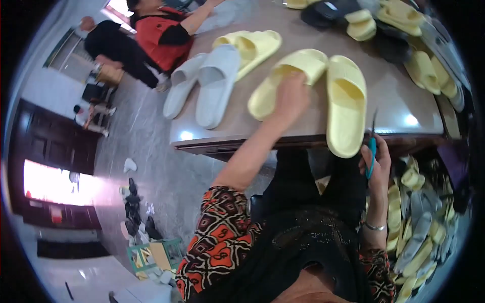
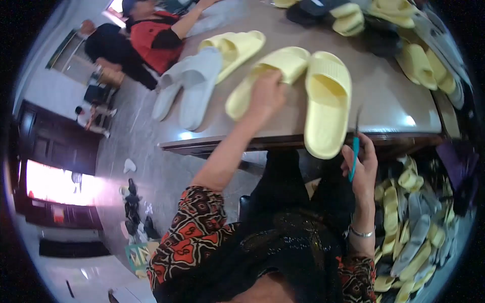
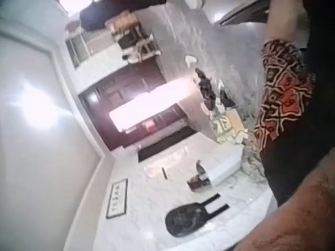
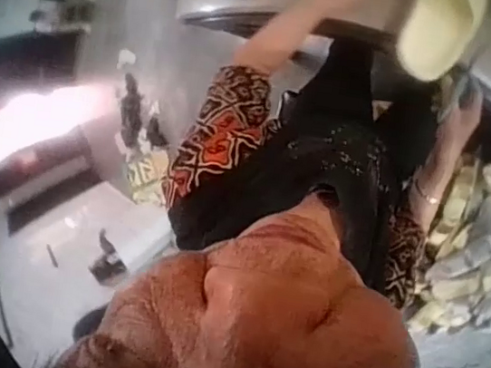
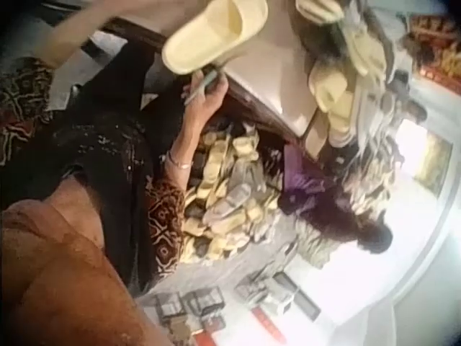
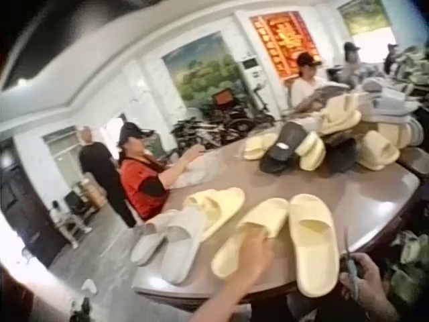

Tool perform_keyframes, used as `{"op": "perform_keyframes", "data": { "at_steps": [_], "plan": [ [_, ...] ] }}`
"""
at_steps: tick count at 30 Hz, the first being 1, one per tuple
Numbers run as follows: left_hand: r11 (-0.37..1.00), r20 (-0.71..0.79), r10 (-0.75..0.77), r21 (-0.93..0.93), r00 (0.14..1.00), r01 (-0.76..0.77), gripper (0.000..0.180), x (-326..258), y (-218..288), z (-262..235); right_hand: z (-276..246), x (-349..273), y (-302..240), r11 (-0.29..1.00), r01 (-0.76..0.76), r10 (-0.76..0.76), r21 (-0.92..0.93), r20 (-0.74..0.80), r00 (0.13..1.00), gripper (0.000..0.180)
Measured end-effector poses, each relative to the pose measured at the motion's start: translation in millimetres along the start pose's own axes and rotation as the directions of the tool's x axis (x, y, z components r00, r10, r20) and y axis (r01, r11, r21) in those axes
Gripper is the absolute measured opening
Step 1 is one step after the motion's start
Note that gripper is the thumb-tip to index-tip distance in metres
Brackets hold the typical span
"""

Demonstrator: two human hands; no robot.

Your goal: Trim excess plastic or rubber material from the edges of manufactured sandals using scissors.

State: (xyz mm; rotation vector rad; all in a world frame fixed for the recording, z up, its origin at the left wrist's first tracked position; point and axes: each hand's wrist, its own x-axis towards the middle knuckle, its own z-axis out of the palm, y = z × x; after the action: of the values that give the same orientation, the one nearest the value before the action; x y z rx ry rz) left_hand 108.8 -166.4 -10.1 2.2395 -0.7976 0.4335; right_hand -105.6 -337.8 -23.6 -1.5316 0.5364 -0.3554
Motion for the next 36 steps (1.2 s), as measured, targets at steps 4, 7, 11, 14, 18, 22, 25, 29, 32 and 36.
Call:
{"op": "perform_keyframes", "data": {
  "at_steps": [4,7,11,14,18,22,25,29,32,36],
  "plan": [
    [0.993,0.033,0.085,-0.085,0.996,-0.082,0.013,-1,15,-23,24,-13,-4,0.993,0.038,-0.042,0.110,0.037,0.998,0.049],
    [0.994,-0.020,0.048,-0.100,0.999,-0.050,0.017,-19,21,-33,14,-13,3,0.998,0.055,-0.057,0.037,0.047,0.997,0.048],
    [0.966,0.235,-0.175,-0.146,0.956,0.213,0.019,-50,31,-92,-5,1,4,0.999,0.035,-0.036,-0.003,-0.030,0.999,0.046],
    [0.881,0.872,0.171,-0.344,0.459,0.325,0.021,-82,42,-122,-32,10,9,0.997,0.035,-0.043,-0.073,-0.112,0.993,0.045],
    [0.881,0.852,0.416,-0.464,0.318,0.091,0.038,-126,11,-117,-42,34,-5,0.939,0.226,-0.265,-0.260,-0.129,0.956,0.045],
    [0.988,0.511,0.146,-0.031,0.847,-0.152,0.037,-81,-2,-126,-34,55,-40,0.839,0.415,-0.453,-0.352,-0.029,0.891,0.053],
    [0.987,0.307,-0.086,0.154,0.948,0.039,0.037,-24,1,-115,-20,74,-69,0.736,0.480,-0.506,-0.477,0.084,0.858,0.060],
    [0.983,0.298,-0.007,-0.172,0.954,0.061,0.049,34,-5,-75,-7,115,-75,0.572,0.659,-0.579,-0.488,0.329,0.746,0.068],
    [0.912,0.477,-0.095,-0.310,0.874,0.268,0.056,66,-34,-42,12,125,-85,0.613,0.583,-0.447,-0.533,0.375,0.812,0.068],
    [0.926,0.485,0.109,-0.368,0.868,0.089,0.061,73,-61,-5,14,135,-86,0.601,0.551,-0.381,-0.578,0.399,0.834,0.066]
  ]
}}
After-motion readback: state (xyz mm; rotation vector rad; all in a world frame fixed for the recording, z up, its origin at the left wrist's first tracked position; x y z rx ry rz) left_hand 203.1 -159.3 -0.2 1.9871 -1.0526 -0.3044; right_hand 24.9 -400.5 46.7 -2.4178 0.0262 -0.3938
